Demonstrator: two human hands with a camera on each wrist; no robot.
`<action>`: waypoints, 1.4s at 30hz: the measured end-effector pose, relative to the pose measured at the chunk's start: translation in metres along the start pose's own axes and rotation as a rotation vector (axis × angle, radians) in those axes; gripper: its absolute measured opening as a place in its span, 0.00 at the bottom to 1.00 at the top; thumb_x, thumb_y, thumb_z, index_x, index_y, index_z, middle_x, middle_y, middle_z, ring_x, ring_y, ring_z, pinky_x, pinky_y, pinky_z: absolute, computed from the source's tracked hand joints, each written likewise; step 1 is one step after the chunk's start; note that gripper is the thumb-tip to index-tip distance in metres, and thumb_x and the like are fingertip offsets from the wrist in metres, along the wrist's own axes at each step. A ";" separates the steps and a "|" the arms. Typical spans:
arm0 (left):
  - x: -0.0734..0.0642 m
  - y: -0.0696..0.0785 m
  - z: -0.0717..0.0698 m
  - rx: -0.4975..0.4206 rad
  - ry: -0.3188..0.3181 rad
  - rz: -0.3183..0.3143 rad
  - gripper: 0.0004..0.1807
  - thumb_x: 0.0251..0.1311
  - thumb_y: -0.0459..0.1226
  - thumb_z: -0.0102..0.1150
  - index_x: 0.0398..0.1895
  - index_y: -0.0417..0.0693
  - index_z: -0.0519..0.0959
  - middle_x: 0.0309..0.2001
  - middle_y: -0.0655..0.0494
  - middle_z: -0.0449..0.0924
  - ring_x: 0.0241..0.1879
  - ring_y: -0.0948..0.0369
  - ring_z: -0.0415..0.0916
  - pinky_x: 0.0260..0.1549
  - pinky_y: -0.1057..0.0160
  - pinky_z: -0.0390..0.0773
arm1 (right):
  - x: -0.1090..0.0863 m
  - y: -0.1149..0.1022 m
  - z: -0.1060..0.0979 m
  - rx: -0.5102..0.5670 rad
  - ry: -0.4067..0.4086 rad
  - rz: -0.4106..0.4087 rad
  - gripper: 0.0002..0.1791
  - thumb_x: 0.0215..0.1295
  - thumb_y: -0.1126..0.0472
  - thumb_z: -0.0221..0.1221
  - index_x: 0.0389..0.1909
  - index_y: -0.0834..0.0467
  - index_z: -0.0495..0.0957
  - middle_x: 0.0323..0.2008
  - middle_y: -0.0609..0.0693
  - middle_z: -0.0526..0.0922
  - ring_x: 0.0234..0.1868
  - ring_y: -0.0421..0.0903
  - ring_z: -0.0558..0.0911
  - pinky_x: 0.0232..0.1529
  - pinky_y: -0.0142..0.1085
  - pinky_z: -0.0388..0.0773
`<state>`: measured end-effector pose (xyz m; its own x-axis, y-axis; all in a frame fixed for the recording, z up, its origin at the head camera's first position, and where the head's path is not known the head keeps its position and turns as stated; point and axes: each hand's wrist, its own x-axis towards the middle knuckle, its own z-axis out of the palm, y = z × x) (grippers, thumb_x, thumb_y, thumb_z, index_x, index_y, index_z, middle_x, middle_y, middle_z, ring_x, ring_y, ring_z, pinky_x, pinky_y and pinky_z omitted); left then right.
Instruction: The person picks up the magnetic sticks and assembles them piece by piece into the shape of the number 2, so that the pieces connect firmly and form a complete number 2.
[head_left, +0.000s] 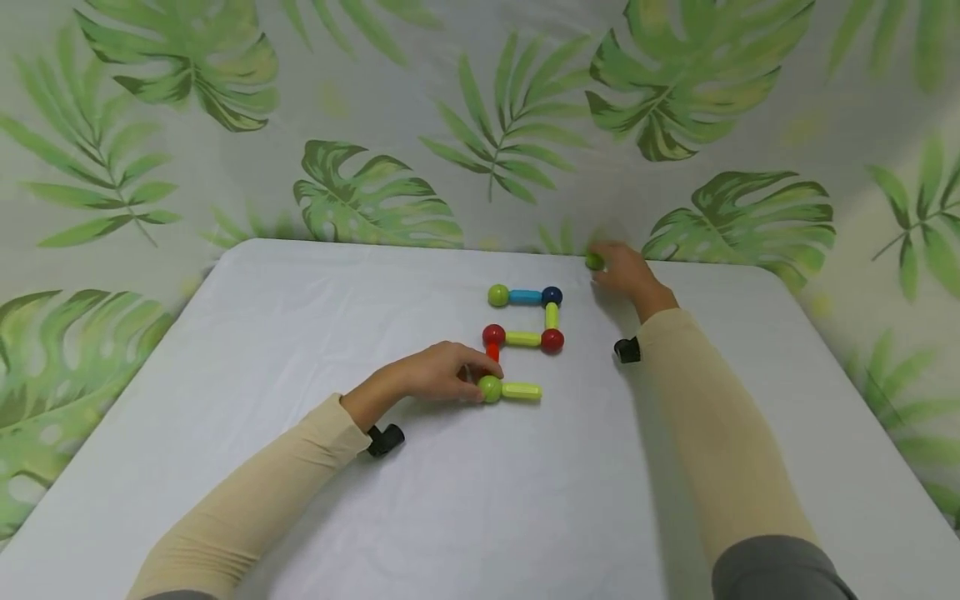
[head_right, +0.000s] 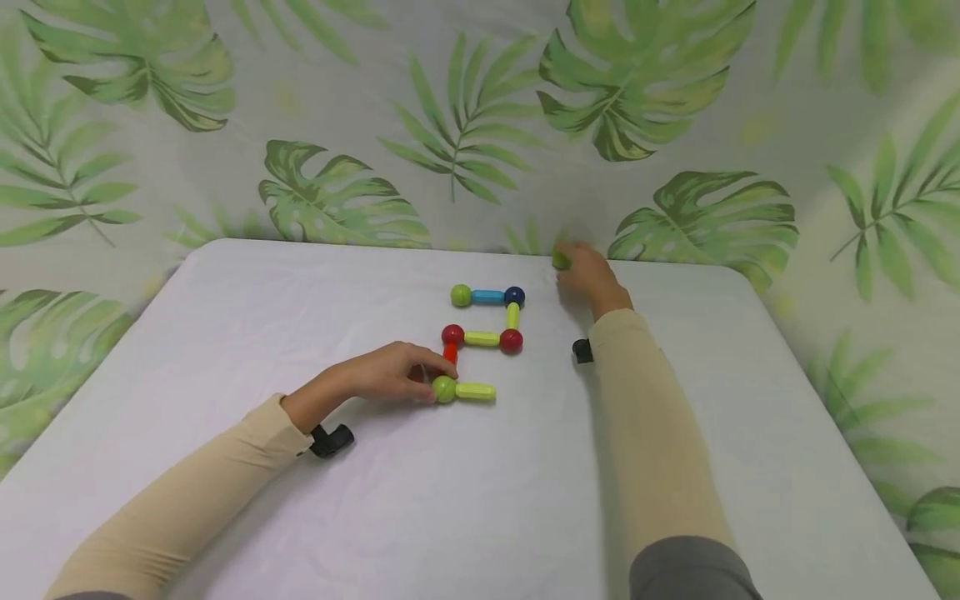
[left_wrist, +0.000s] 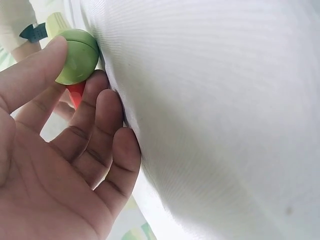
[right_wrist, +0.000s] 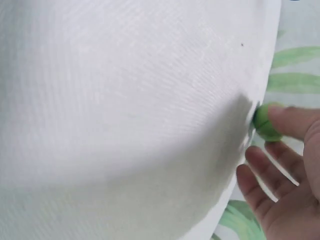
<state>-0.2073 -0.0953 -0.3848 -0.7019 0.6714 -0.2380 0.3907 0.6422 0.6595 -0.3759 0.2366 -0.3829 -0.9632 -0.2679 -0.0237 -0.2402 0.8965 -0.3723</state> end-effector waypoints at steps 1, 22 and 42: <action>0.001 0.000 0.001 0.001 -0.002 -0.001 0.21 0.63 0.36 0.64 0.60 0.56 0.79 0.49 0.58 0.82 0.47 0.62 0.75 0.49 0.67 0.77 | 0.000 0.002 0.001 0.010 0.003 0.008 0.30 0.67 0.65 0.53 0.70 0.63 0.64 0.69 0.70 0.65 0.70 0.67 0.63 0.72 0.60 0.59; 0.003 -0.001 0.001 0.010 -0.002 0.012 0.21 0.62 0.37 0.65 0.59 0.56 0.80 0.48 0.58 0.82 0.45 0.62 0.75 0.48 0.66 0.77 | -0.012 0.006 0.005 0.095 0.001 0.096 0.23 0.67 0.64 0.58 0.63 0.60 0.72 0.63 0.66 0.72 0.60 0.62 0.71 0.66 0.58 0.67; 0.003 -0.001 -0.002 0.005 -0.013 0.012 0.21 0.63 0.37 0.64 0.60 0.55 0.79 0.48 0.57 0.82 0.46 0.61 0.75 0.50 0.64 0.78 | -0.121 -0.019 0.007 0.013 -0.085 -0.228 0.18 0.65 0.70 0.59 0.56 0.62 0.76 0.54 0.60 0.78 0.47 0.53 0.77 0.52 0.48 0.79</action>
<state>-0.2106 -0.0943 -0.3848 -0.6895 0.6836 -0.2392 0.4020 0.6359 0.6588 -0.2542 0.2493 -0.3797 -0.8702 -0.4924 -0.0157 -0.4484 0.8048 -0.3888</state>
